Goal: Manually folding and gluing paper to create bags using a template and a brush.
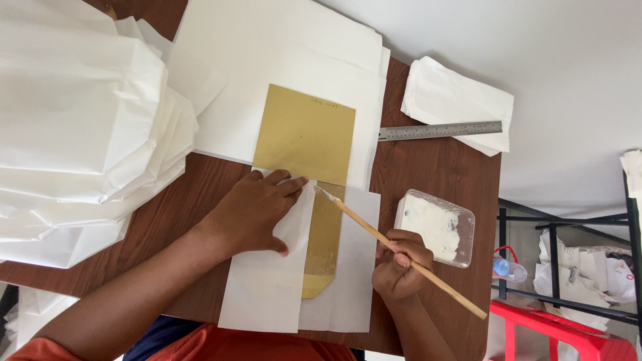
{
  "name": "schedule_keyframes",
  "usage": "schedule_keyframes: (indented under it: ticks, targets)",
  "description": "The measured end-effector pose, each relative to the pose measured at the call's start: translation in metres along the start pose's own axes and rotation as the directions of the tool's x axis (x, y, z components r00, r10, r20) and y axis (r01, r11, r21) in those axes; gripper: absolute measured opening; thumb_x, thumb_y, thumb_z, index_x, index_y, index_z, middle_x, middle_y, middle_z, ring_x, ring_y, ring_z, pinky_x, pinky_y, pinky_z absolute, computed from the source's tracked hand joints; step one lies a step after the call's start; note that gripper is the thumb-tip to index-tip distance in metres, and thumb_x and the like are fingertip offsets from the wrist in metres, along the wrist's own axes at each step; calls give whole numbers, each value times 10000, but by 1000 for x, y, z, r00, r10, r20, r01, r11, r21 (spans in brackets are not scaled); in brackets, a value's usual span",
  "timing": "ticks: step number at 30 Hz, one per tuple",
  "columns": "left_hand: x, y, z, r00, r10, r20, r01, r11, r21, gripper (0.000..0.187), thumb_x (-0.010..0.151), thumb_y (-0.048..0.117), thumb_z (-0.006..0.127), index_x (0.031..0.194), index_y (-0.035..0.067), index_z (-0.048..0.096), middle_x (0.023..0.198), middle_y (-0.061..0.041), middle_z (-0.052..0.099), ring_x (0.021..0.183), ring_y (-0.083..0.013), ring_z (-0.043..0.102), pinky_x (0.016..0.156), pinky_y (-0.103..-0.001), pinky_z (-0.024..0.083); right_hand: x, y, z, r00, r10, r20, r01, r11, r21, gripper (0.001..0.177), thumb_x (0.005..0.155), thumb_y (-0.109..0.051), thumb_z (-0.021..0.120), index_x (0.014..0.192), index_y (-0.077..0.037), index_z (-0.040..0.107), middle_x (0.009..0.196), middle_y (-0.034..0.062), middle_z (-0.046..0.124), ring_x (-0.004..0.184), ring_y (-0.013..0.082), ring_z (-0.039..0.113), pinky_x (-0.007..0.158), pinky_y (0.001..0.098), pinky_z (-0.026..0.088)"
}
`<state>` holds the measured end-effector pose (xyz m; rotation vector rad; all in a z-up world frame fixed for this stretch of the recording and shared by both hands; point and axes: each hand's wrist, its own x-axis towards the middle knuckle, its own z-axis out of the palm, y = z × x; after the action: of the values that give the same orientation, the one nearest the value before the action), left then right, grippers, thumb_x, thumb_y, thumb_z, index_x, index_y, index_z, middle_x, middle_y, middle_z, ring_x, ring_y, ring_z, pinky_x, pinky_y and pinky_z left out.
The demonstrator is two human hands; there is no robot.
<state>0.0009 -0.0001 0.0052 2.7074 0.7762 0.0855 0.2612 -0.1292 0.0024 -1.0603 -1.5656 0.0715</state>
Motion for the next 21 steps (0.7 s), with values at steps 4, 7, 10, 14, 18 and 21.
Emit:
schedule_keyframes:
  ticks: [4, 7, 10, 14, 18, 21]
  targets:
    - [0, 0, -1, 1000, 11, -9, -11, 1000, 1, 1002, 569, 648, 955, 1292, 27, 644, 1568, -81, 485, 1382, -305, 435, 909, -496, 477, -5, 8, -2, 997, -55, 46, 58, 997, -48, 243, 1128, -261, 383, 1085, -61, 512, 791, 144, 561, 515, 175, 572, 372, 243, 401]
    - [0, -1, 2, 1000, 15, -5, -15, 1000, 18, 1025, 584, 659, 941, 1319, 19, 623, 1579, -75, 474, 1382, -303, 434, 906, -492, 481, -1, 6, 0, 987, -122, 104, 129, 990, -63, 235, 1116, -226, 400, 1057, -32, 519, 776, 135, 583, 587, 198, 627, 433, 255, 497]
    - [0, 0, 0, 1000, 8, 12, -9, 999, 31, 1001, 601, 668, 932, 1306, 24, 632, 1600, -63, 454, 1397, -307, 427, 917, -497, 483, 0, 3, 1, 969, -195, 149, 204, 978, -49, 273, 1112, -236, 407, 997, -22, 530, 754, 102, 601, 631, 214, 660, 469, 266, 556]
    - [0, 0, 2, 1000, -7, 19, 6, 999, 36, 996, 601, 673, 935, 1301, 34, 630, 1604, -45, 450, 1407, -291, 420, 900, -488, 490, 0, -1, -1, 966, -189, 176, 180, 981, 67, 278, 1116, -255, 402, 960, -57, 518, 742, 78, 600, 595, 195, 628, 454, 267, 500]
    - [1, -2, 4, 1000, -2, 24, 1, 1000, 31, 998, 599, 674, 935, 1313, 48, 629, 1606, -49, 444, 1405, -295, 416, 923, -492, 484, -4, 4, 0, 981, -167, 99, 153, 979, 135, 318, 1133, -260, 364, 942, -41, 493, 719, 123, 568, 478, 152, 498, 408, 256, 451]
    - [1, -2, 5, 1000, -1, 21, 0, 999, 47, 1038, 601, 686, 925, 1340, 31, 605, 1611, -47, 436, 1403, -301, 413, 918, -497, 483, -5, 8, 4, 987, -156, -36, 160, 971, 180, 310, 1131, -246, 381, 924, -39, 482, 649, 86, 469, 445, 141, 405, 321, 260, 351]
